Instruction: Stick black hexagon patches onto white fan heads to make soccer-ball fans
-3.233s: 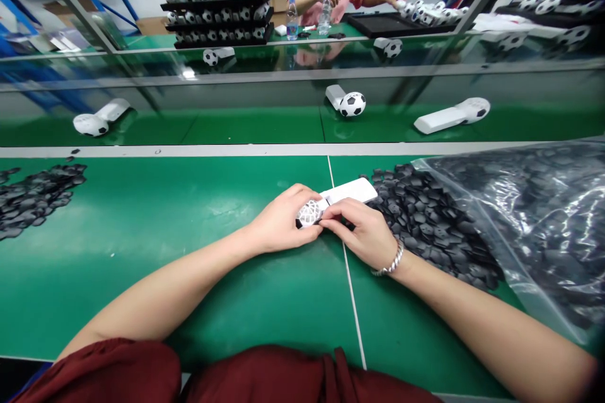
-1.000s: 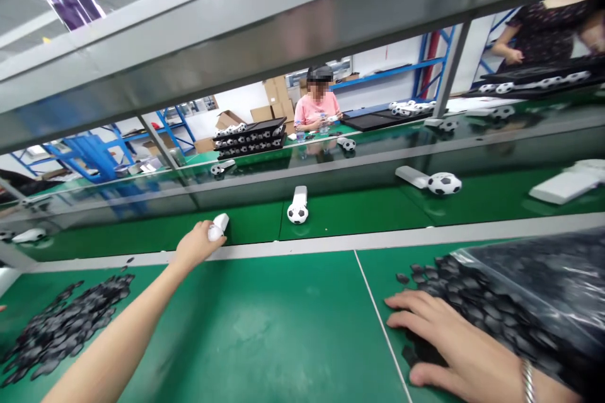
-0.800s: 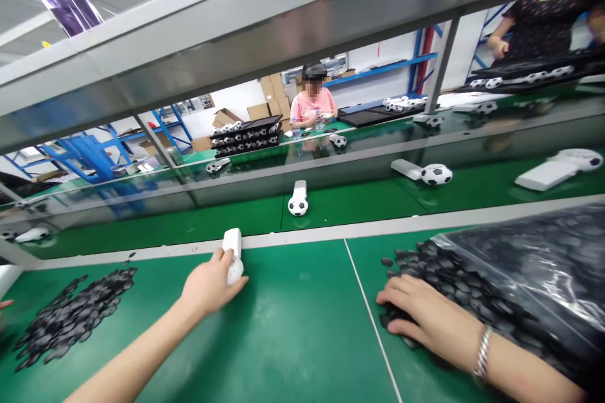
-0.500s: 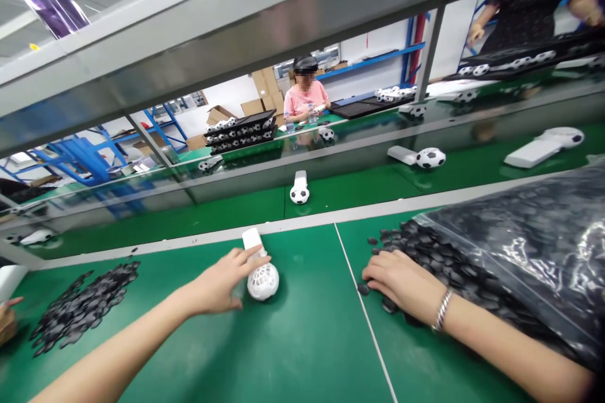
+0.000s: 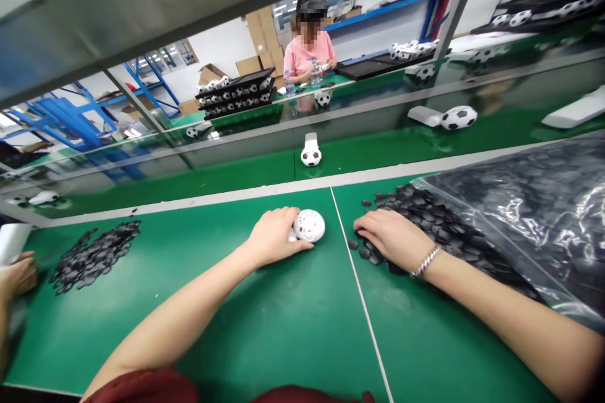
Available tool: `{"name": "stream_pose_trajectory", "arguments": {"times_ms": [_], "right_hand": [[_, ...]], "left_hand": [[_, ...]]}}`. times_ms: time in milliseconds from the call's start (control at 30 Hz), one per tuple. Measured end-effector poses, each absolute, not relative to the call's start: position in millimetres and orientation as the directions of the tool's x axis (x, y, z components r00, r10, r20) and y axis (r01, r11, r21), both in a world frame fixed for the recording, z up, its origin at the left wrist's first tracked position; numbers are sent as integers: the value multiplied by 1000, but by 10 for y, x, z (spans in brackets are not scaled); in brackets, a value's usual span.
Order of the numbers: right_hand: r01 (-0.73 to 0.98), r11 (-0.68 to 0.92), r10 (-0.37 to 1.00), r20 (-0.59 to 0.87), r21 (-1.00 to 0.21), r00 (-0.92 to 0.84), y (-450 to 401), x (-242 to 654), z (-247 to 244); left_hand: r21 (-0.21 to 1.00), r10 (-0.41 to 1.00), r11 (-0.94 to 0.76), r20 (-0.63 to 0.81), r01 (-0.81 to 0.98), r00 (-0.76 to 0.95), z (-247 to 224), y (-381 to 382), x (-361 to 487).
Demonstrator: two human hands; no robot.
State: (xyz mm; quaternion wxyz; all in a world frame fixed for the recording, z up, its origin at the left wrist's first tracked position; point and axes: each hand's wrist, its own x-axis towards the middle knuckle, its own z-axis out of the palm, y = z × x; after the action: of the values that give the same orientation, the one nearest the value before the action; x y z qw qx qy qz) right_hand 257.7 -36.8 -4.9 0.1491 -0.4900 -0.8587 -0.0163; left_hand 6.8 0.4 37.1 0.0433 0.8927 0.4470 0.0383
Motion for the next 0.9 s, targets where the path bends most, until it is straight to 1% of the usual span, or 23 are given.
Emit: {"name": "stream_pose_trajectory", "arguments": {"times_ms": [67, 133, 167, 233, 300, 333, 400, 467, 567, 633, 700, 900], "right_hand": [[852, 504, 839, 312, -141, -445, -356, 2591, -86], [843, 502, 835, 362, -192, -415, -360, 2593, -89], [831, 504, 834, 383, -237, -397, -371, 2586, -73], [789, 487, 853, 398, -375, -338, -408, 2553, -8], [723, 440, 888, 380, -533, -260, -459, 2500, 71], [685, 422, 899, 369, -594, -234, -484, 2470, 105], [620, 435, 897, 372, -654, -237, -528, 2413, 144], [585, 491, 870, 396, -645, -293, -560, 2364, 145], [594, 555, 831, 411, -582, -374, -590, 2308, 105], [617, 578, 815, 421, -534, -398, -601, 2276, 76], [631, 579, 813, 425, -516, -398, -604, 2244, 57], [573, 548, 836, 429, -610, -343, -572, 2182, 60]], "left_hand": [[204, 818, -567, 27, 798, 575, 354, -36, 172], [279, 823, -549, 19, 788, 568, 336, -81, 237], [308, 822, -547, 19, 778, 570, 325, -106, 258], [355, 821, -543, 34, 761, 570, 299, -150, 282], [393, 832, -523, 44, 756, 553, 273, -181, 286], [410, 836, -514, 42, 754, 547, 263, -191, 283], [441, 830, -509, 24, 739, 557, 250, -202, 274], [465, 817, -510, -2, 724, 577, 249, -208, 269], [482, 808, -513, -8, 710, 589, 257, -210, 279], [491, 809, -512, 1, 705, 587, 263, -206, 293], [502, 811, -509, 7, 699, 585, 265, -198, 306], [525, 818, -498, 20, 690, 575, 261, -172, 316]]}}
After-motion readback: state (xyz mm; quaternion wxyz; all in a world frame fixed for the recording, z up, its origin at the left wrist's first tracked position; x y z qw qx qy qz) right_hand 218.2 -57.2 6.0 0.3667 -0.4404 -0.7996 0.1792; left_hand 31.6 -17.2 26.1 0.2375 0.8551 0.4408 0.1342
